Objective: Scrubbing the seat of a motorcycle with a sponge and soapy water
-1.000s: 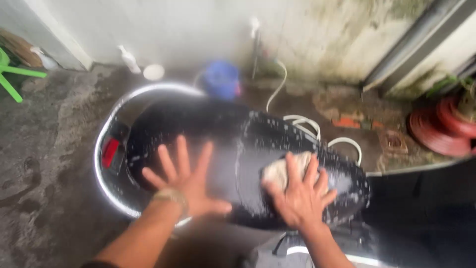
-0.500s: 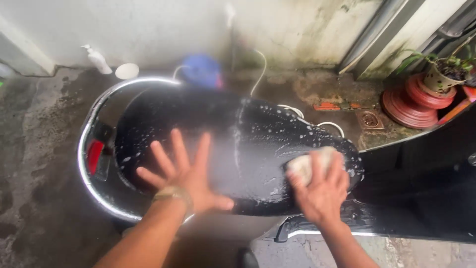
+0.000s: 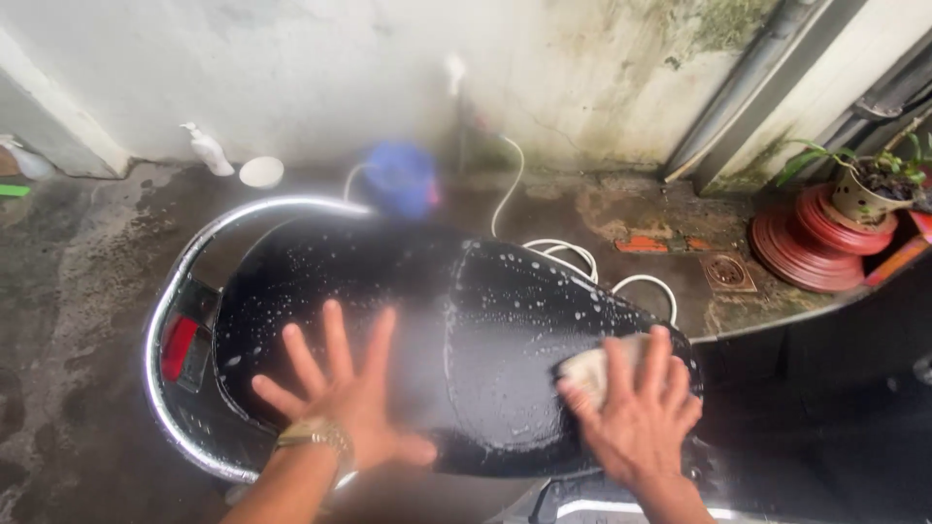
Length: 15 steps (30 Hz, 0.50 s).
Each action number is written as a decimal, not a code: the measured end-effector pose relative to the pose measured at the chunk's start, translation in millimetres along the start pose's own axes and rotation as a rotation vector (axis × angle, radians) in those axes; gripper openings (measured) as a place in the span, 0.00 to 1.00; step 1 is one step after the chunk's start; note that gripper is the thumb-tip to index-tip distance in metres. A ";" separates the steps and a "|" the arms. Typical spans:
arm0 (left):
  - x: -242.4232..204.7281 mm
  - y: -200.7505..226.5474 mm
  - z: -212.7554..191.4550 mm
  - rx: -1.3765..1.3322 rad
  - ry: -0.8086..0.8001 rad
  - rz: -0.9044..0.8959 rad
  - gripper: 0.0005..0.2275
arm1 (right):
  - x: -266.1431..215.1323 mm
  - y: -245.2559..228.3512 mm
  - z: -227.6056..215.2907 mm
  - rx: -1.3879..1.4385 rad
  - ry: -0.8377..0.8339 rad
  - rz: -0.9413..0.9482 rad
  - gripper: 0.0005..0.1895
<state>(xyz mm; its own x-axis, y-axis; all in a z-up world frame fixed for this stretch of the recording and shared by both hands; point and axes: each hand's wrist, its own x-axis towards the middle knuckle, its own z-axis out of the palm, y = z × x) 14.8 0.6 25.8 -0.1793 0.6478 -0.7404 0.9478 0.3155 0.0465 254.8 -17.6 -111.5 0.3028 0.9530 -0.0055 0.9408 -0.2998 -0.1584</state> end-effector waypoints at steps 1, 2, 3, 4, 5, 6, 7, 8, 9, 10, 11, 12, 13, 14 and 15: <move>2.7 -0.2 1.1 -0.007 0.014 -0.002 0.58 | 7.9 -2.0 2.7 0.005 0.012 -0.009 0.36; 5.6 -0.2 2.2 -0.004 0.011 -0.012 0.59 | 16.0 -4.2 5.4 0.114 0.020 0.178 0.38; 8.5 -1.0 4.9 0.007 0.002 -0.022 0.59 | 20.3 -5.5 9.6 0.224 0.020 0.372 0.41; 11.2 0.1 3.4 0.008 0.011 -0.023 0.59 | 19.7 -3.7 11.7 0.231 0.025 0.369 0.41; 12.9 1.2 5.7 0.004 0.016 -0.035 0.60 | 14.4 1.7 13.7 0.056 0.039 0.113 0.39; 14.3 1.5 8.1 0.000 0.020 -0.047 0.60 | 8.5 6.6 15.7 -0.117 0.053 -0.145 0.37; 14.7 2.7 6.7 -0.006 0.021 -0.048 0.60 | 16.1 7.2 4.2 -0.120 0.054 -0.150 0.37; 14.5 3.0 5.3 0.000 0.020 -0.051 0.60 | 22.7 7.2 -7.7 0.080 -0.011 0.070 0.35; 12.7 2.1 6.9 0.003 0.012 -0.059 0.60 | 26.5 8.1 -19.0 0.277 -0.082 0.288 0.33; 13.2 0.2 12.4 -0.005 0.005 -0.065 0.60 | 21.7 5.4 -16.4 0.270 -0.088 0.280 0.33; 16.2 -0.9 11.5 0.009 0.018 -0.059 0.61 | 20.5 -0.6 -13.8 0.265 -0.108 0.361 0.32; 19.2 -1.4 10.3 0.024 0.031 -0.054 0.61 | 19.8 -6.4 -11.6 0.260 -0.128 0.442 0.32; 17.5 2.0 10.9 0.021 0.031 -0.047 0.61 | 14.0 9.2 0.3 0.256 -0.122 0.444 0.32; 15.4 4.7 11.7 -0.003 0.018 -0.046 0.61 | 7.7 24.7 12.0 0.107 -0.111 0.130 0.33; 12.6 2.5 9.4 -0.026 0.013 -0.055 0.60 | 1.6 33.2 25.4 -0.031 -0.094 -0.189 0.34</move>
<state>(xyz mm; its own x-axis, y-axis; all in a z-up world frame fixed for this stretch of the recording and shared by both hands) 17.4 3.1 10.4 -0.2342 0.6382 -0.7334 0.9294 0.3682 0.0237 282.6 -25.0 -141.8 0.1066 0.9918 -0.0710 0.9841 -0.1155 -0.1347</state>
